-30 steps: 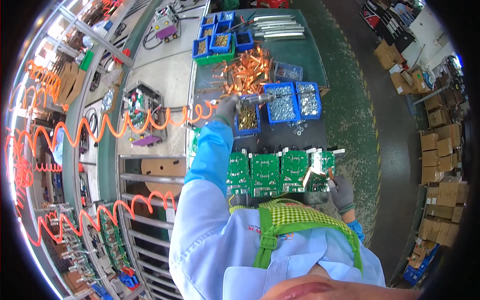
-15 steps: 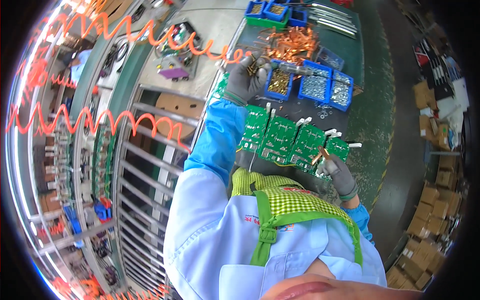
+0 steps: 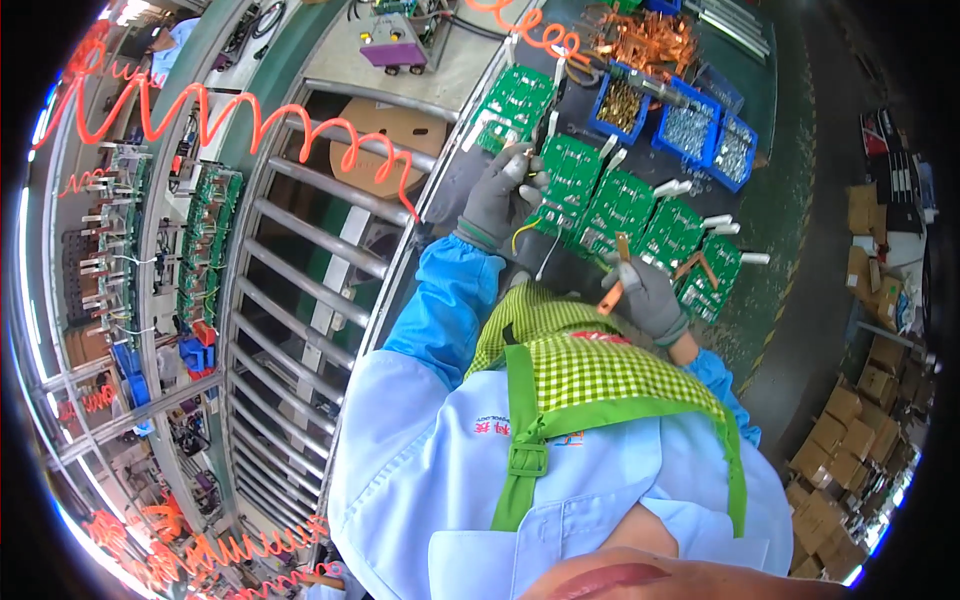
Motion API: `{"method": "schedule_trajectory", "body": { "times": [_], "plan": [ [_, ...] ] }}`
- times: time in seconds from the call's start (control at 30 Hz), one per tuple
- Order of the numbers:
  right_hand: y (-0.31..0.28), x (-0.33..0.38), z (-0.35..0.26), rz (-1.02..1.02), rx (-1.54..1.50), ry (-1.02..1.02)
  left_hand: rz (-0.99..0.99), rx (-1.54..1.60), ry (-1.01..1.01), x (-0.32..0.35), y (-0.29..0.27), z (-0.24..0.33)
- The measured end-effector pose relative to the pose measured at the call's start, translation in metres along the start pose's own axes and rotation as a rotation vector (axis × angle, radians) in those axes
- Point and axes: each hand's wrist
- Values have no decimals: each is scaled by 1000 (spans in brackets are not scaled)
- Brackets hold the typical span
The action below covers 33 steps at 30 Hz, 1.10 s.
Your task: Assembling and inspecting green printed circuit boards using a screwdriver and small components on a factory workbench.
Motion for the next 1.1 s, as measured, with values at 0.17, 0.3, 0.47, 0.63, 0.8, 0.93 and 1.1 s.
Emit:
{"method": "schedule_trajectory", "body": {
  "times": [0.17, 0.3, 0.47, 0.63, 0.8, 0.93, 1.1],
  "plan": [
    [54, -23, -1, -10, -99, 49, 298, 24, 123, 48, -96, -8],
    [88, -43, 14, -45, -274, 326, 403, -87, 23, 44, -127, -18],
    [109, -62, 17, -32, -368, 504, 398, -134, -170, 8, -156, -46],
    [124, -64, 24, -6, -448, 655, 367, -55, -346, -5, -147, -61],
    [126, -65, 25, -28, -448, 694, 325, 98, -384, -9, -155, -59],
    [134, -72, 32, -10, -503, 727, 241, 44, -350, -13, -154, -59],
    [142, -87, 38, 11, -489, 792, 194, 92, -393, -1, -157, -54]
  ]
}}
Point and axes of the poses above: each hand's wrist, its own x-axis away from the middle knuckle, its own y-axis out of the palm, z = x × y, and after that the axes turned 7 degrees about z, right-handed
